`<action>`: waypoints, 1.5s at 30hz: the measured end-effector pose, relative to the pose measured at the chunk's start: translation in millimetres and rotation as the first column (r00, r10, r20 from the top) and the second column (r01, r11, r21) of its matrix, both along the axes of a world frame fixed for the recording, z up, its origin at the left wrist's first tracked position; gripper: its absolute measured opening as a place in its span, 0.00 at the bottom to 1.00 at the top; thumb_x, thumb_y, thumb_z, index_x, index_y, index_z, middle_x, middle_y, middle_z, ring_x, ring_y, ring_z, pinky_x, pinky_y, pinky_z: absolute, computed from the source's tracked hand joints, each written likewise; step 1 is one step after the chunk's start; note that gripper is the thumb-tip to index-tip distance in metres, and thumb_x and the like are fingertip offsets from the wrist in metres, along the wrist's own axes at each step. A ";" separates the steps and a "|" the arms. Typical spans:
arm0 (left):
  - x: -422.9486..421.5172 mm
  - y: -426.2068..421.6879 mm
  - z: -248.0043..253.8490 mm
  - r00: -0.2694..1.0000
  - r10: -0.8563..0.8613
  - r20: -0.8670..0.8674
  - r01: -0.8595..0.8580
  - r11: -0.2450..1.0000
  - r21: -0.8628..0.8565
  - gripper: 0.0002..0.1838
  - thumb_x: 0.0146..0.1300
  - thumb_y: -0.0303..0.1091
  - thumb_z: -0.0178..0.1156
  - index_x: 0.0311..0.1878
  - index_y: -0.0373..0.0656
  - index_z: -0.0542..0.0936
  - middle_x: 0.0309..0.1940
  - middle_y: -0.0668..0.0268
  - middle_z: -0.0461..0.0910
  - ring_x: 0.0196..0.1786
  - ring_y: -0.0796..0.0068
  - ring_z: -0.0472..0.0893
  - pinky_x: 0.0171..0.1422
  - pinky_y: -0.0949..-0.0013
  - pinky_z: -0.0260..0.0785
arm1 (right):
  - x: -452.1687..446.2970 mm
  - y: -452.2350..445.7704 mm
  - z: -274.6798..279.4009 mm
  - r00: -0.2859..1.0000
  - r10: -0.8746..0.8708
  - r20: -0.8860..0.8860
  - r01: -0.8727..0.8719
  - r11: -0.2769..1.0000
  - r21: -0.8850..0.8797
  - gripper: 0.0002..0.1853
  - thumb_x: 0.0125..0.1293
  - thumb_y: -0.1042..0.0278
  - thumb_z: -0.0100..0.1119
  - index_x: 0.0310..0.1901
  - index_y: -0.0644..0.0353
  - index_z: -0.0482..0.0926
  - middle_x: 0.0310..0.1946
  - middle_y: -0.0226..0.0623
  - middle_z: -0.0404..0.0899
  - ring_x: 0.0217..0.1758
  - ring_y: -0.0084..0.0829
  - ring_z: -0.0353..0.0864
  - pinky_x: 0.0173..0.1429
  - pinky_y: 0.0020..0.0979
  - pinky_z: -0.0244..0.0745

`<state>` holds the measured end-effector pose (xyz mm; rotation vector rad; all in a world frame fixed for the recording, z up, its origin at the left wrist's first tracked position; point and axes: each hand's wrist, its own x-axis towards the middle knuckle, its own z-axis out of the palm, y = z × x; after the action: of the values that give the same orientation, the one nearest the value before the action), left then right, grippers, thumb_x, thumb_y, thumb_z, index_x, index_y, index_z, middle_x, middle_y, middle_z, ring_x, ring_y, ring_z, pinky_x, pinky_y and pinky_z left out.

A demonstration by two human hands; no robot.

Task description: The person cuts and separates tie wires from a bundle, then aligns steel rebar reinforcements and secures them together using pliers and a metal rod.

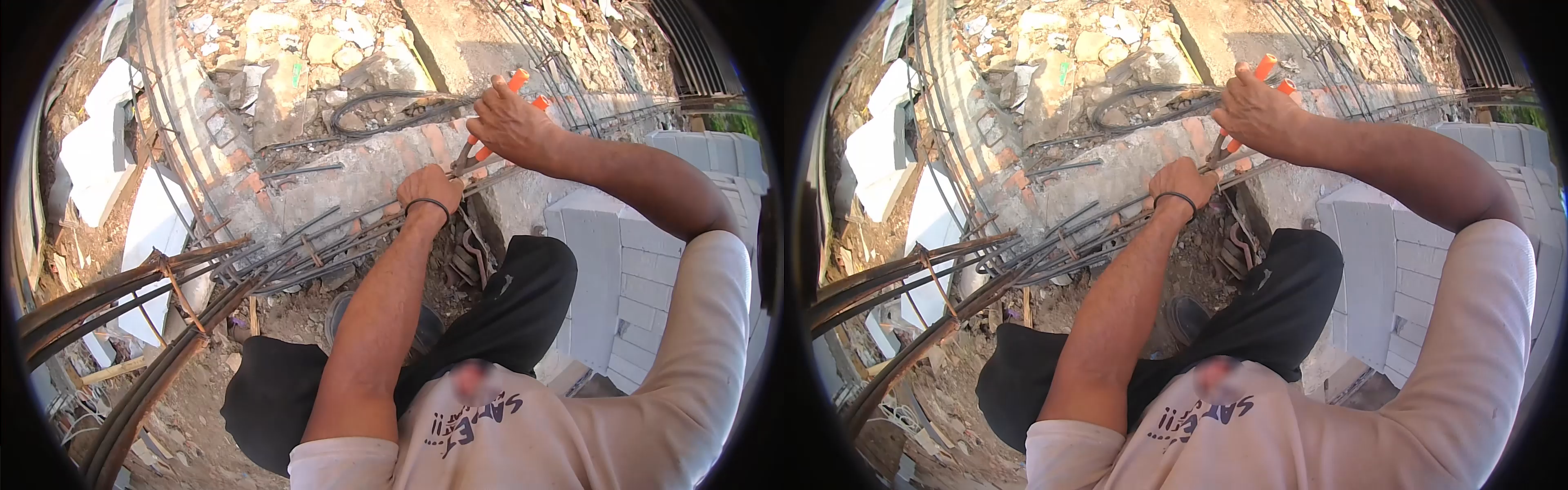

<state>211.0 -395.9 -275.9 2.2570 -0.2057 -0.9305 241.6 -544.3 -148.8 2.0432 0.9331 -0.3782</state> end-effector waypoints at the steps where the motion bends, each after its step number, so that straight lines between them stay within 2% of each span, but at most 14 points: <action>1: -0.6 -0.4 -0.8 1.000 0.000 -0.001 0.000 1.000 -0.001 0.27 0.54 0.56 0.66 0.43 0.40 0.87 0.42 0.47 0.86 0.49 0.49 0.85 0.52 0.54 0.75 | 1.3 -0.9 -0.5 1.000 0.000 -0.001 0.000 1.000 -0.001 0.11 0.65 0.64 0.56 0.46 0.57 0.75 0.40 0.36 0.76 0.52 0.39 0.75 0.73 0.51 0.57; 9: -1.6 0.7 -0.3 1.000 -0.010 -0.001 0.010 1.000 0.001 0.27 0.55 0.56 0.66 0.43 0.39 0.87 0.42 0.47 0.86 0.48 0.48 0.85 0.52 0.54 0.75 | 0.0 2.2 7.9 0.995 0.098 -0.001 -0.096 0.978 -0.184 0.08 0.65 0.67 0.56 0.38 0.55 0.85 0.42 0.32 0.78 0.54 0.32 0.77 0.78 0.50 0.53; 13: -1.9 0.2 -0.5 1.000 0.005 0.011 -0.005 1.000 -0.004 0.26 0.54 0.55 0.66 0.42 0.39 0.87 0.41 0.47 0.86 0.48 0.48 0.85 0.52 0.54 0.75 | 5.1 12.5 13.3 0.989 0.148 0.015 -0.145 0.983 -0.112 0.08 0.63 0.65 0.59 0.34 0.53 0.87 0.37 0.31 0.81 0.48 0.33 0.79 0.76 0.48 0.56; 16: -3.4 1.0 -2.8 1.000 0.002 0.021 -0.002 1.000 -0.001 0.26 0.54 0.56 0.66 0.42 0.39 0.87 0.41 0.47 0.86 0.48 0.49 0.85 0.52 0.54 0.75 | 14.2 22.4 8.9 0.994 0.003 -0.106 -0.024 0.980 -0.196 0.08 0.61 0.67 0.59 0.32 0.57 0.87 0.32 0.34 0.82 0.42 0.36 0.81 0.72 0.48 0.60; 18: -2.6 0.2 -3.4 1.000 0.003 0.023 -0.003 1.000 -0.004 0.27 0.54 0.56 0.66 0.42 0.39 0.87 0.41 0.47 0.86 0.47 0.49 0.85 0.52 0.54 0.75 | 26.2 29.2 6.2 0.969 -0.126 -0.215 0.097 0.985 -0.140 0.09 0.57 0.63 0.64 0.32 0.58 0.87 0.25 0.36 0.83 0.33 0.37 0.84 0.58 0.42 0.72; 23: -3.4 -1.8 -5.2 0.999 -0.003 0.044 0.002 1.000 0.012 0.27 0.55 0.57 0.65 0.43 0.40 0.87 0.41 0.48 0.86 0.48 0.49 0.85 0.52 0.54 0.75 | 71.0 51.5 -0.5 0.821 -0.440 -0.363 0.324 0.884 -0.337 0.12 0.61 0.52 0.68 0.41 0.47 0.89 0.30 0.35 0.86 0.34 0.37 0.87 0.34 0.39 0.80; 25: -4.0 -1.3 -6.3 0.999 -0.002 0.045 0.001 1.000 0.020 0.27 0.55 0.57 0.65 0.43 0.40 0.87 0.42 0.47 0.86 0.48 0.49 0.85 0.53 0.54 0.75 | 85.8 50.8 -13.4 0.570 -0.721 -0.393 0.507 0.686 -0.523 0.12 0.65 0.49 0.64 0.46 0.41 0.88 0.33 0.35 0.87 0.33 0.36 0.87 0.38 0.39 0.81; 29: -2.5 -1.5 -6.1 0.999 -0.003 0.035 0.003 1.000 0.006 0.28 0.55 0.57 0.65 0.44 0.39 0.87 0.42 0.47 0.86 0.49 0.49 0.85 0.53 0.54 0.75 | 95.8 71.2 -21.1 0.540 -0.800 -0.260 0.475 0.545 -0.690 0.11 0.65 0.54 0.67 0.48 0.41 0.86 0.34 0.36 0.83 0.34 0.34 0.84 0.39 0.39 0.81; 30: -2.6 -1.7 -5.9 0.999 -0.006 0.033 0.006 1.000 0.011 0.28 0.56 0.57 0.65 0.44 0.39 0.87 0.43 0.47 0.86 0.49 0.49 0.85 0.53 0.54 0.75 | 102.5 67.2 -27.3 0.372 -0.906 -0.201 0.584 0.396 -0.709 0.10 0.64 0.65 0.66 0.47 0.47 0.83 0.45 0.26 0.84 0.47 0.32 0.81 0.54 0.37 0.75; 31: -1.4 -1.9 -4.7 0.999 -0.011 0.036 0.011 1.000 0.012 0.28 0.56 0.57 0.65 0.44 0.39 0.87 0.43 0.47 0.86 0.49 0.49 0.85 0.53 0.54 0.75 | 110.1 54.7 -38.7 0.367 -0.908 -0.201 0.588 0.394 -0.706 0.10 0.64 0.65 0.66 0.47 0.47 0.83 0.45 0.26 0.84 0.47 0.32 0.81 0.54 0.37 0.75; 34: -4.5 -1.7 -2.6 1.000 -0.012 0.020 0.012 1.000 0.020 0.28 0.56 0.57 0.65 0.44 0.39 0.87 0.43 0.47 0.86 0.49 0.49 0.85 0.52 0.54 0.76 | 112.7 37.5 -51.8 0.092 -0.996 0.004 0.640 0.056 -0.766 0.14 0.65 0.53 0.69 0.51 0.27 0.79 0.36 0.33 0.81 0.41 0.39 0.81 0.48 0.44 0.76; 38: -5.5 0.6 -0.4 0.999 -0.012 0.049 0.012 1.000 0.010 0.28 0.56 0.56 0.65 0.44 0.38 0.87 0.43 0.47 0.86 0.49 0.50 0.85 0.52 0.55 0.76 | 112.8 39.1 -47.6 0.073 -0.997 0.001 0.567 0.041 -0.822 0.13 0.65 0.53 0.69 0.50 0.29 0.80 0.37 0.38 0.81 0.41 0.38 0.81 0.47 0.43 0.77; 43: -3.8 0.9 1.7 1.000 -0.015 0.025 0.015 1.000 0.011 0.27 0.56 0.54 0.65 0.44 0.38 0.87 0.43 0.47 0.86 0.49 0.49 0.85 0.53 0.54 0.76 | 98.7 24.9 -30.7 0.200 -0.935 -0.294 0.654 0.351 -0.670 0.24 0.68 0.75 0.55 0.56 0.25 0.82 0.36 0.29 0.81 0.39 0.30 0.77 0.40 0.38 0.76; 45: -4.9 -0.6 -0.7 0.999 -0.016 0.039 0.015 1.000 0.010 0.26 0.56 0.54 0.65 0.44 0.38 0.87 0.44 0.47 0.86 0.49 0.49 0.85 0.53 0.54 0.76 | 94.7 -3.9 -33.5 0.120 -0.858 -0.500 0.737 0.414 -0.534 0.17 0.67 0.73 0.57 0.52 0.38 0.85 0.39 0.27 0.84 0.39 0.32 0.79 0.43 0.42 0.76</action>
<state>206.0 -396.5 -276.6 2.2869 -0.2368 -0.8977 336.3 -548.2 -182.3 2.0541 -0.0208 -1.9675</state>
